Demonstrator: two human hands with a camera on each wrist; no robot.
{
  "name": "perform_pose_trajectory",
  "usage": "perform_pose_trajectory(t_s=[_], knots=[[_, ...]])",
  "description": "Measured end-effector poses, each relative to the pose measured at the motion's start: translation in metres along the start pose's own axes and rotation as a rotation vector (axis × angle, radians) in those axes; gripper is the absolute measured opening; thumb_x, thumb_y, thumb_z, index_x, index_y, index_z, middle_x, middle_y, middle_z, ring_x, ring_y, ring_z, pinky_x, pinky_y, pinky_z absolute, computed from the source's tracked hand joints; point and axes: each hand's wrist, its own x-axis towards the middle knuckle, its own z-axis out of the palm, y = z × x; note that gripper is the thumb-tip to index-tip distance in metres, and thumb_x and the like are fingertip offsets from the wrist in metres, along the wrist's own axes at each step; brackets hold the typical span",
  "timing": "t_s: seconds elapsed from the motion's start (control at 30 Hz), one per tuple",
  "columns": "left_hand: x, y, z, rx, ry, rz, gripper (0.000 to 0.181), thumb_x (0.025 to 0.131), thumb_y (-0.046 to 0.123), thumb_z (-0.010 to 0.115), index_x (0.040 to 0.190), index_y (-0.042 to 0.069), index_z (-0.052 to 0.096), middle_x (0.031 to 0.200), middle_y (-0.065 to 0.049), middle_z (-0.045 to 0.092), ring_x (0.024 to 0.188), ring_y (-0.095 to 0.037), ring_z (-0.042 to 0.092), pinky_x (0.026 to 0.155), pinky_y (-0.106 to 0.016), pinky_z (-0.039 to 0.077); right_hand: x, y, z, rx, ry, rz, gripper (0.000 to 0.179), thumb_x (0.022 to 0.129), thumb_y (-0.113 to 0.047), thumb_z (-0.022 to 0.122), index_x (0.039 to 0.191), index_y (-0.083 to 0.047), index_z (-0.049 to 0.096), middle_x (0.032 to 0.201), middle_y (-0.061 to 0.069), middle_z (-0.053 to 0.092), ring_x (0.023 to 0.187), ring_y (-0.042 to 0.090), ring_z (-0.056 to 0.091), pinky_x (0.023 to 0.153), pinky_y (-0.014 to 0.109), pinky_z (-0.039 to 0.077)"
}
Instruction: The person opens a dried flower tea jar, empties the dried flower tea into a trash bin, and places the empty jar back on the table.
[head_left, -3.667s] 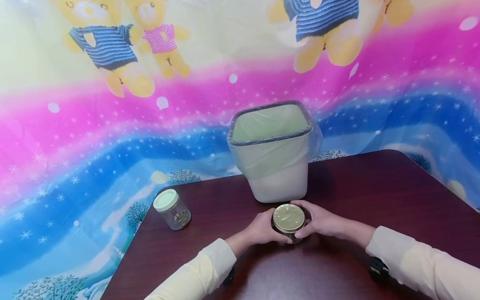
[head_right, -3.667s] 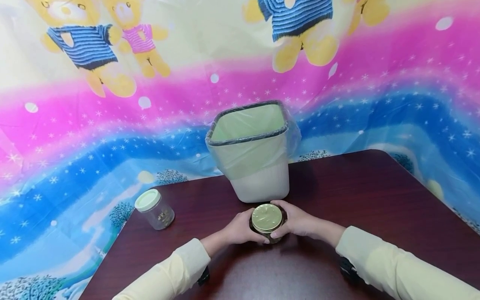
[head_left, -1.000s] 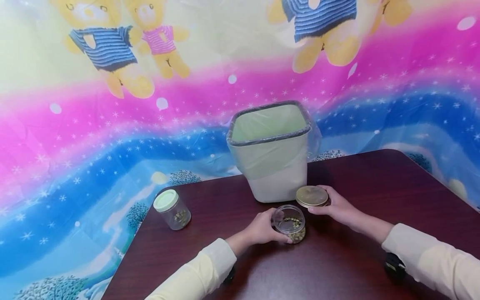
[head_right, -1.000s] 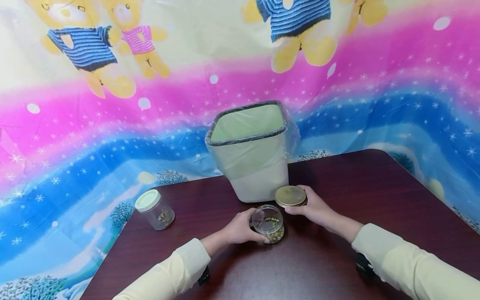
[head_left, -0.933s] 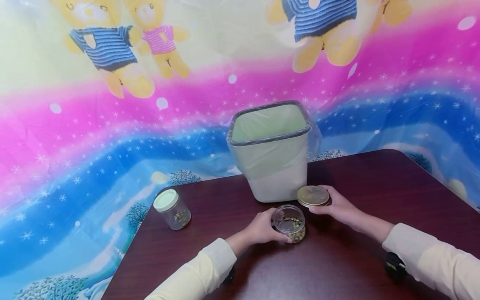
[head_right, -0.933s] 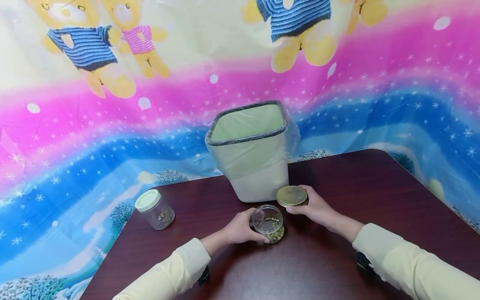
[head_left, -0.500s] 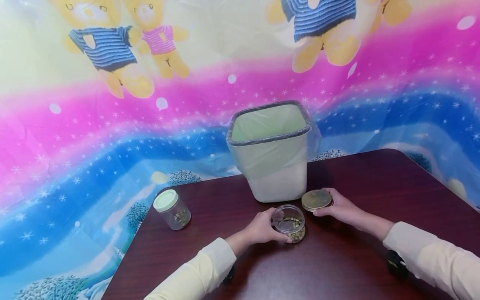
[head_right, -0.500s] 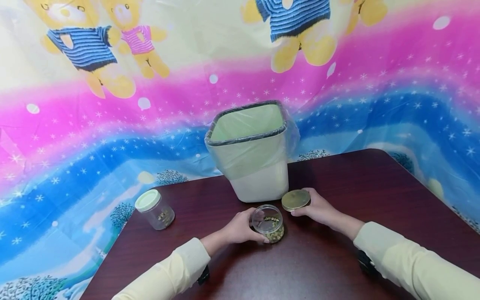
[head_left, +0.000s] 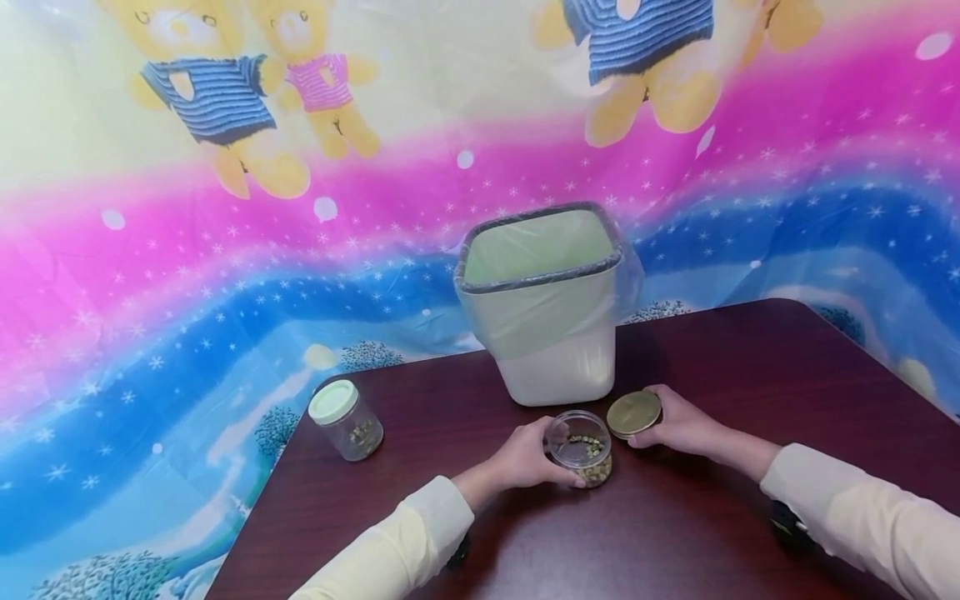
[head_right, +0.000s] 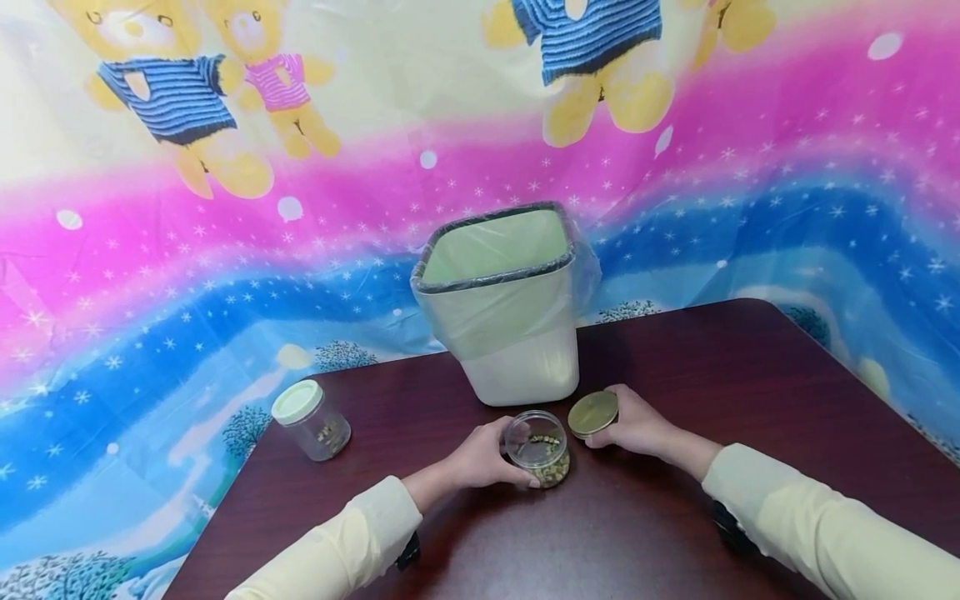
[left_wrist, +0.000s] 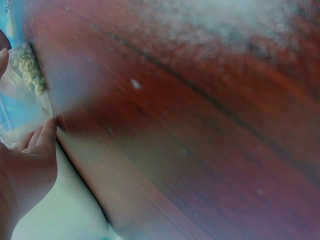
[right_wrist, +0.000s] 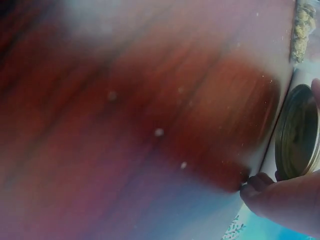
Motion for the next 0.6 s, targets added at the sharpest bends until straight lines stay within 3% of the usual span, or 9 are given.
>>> perform_pose_trajectory(t_s=[0.37, 0.6], knots=[[0.0, 0.0007, 0.0003, -0.011, -0.007, -0.011, 0.075, 0.066, 0.031, 0.092, 0.127, 0.005, 0.056, 0.119, -0.001, 0.064, 0.11, -0.006, 0.058, 0.094, -0.022, 0.044, 0.0011, -0.0012, 0.0017, -0.12, 0.018, -0.08, 0.077, 0.06, -0.018, 0.091, 0.114, 0.018, 0.049, 0.106, 0.023, 0.056, 0.098, 0.035, 0.054, 0.084, 0.046, 0.045], [0.0007, 0.0003, 0.001, -0.004, 0.003, 0.0, 0.073, 0.064, 0.03, 0.092, 0.124, 0.006, 0.058, 0.116, -0.001, 0.065, 0.108, -0.005, 0.058, 0.093, -0.022, 0.045, -0.0002, -0.0005, 0.0037, -0.22, 0.042, -0.087, 0.085, 0.057, -0.023, 0.092, 0.115, 0.02, 0.047, 0.112, 0.032, 0.049, 0.104, 0.045, 0.047, 0.089, 0.055, 0.041]])
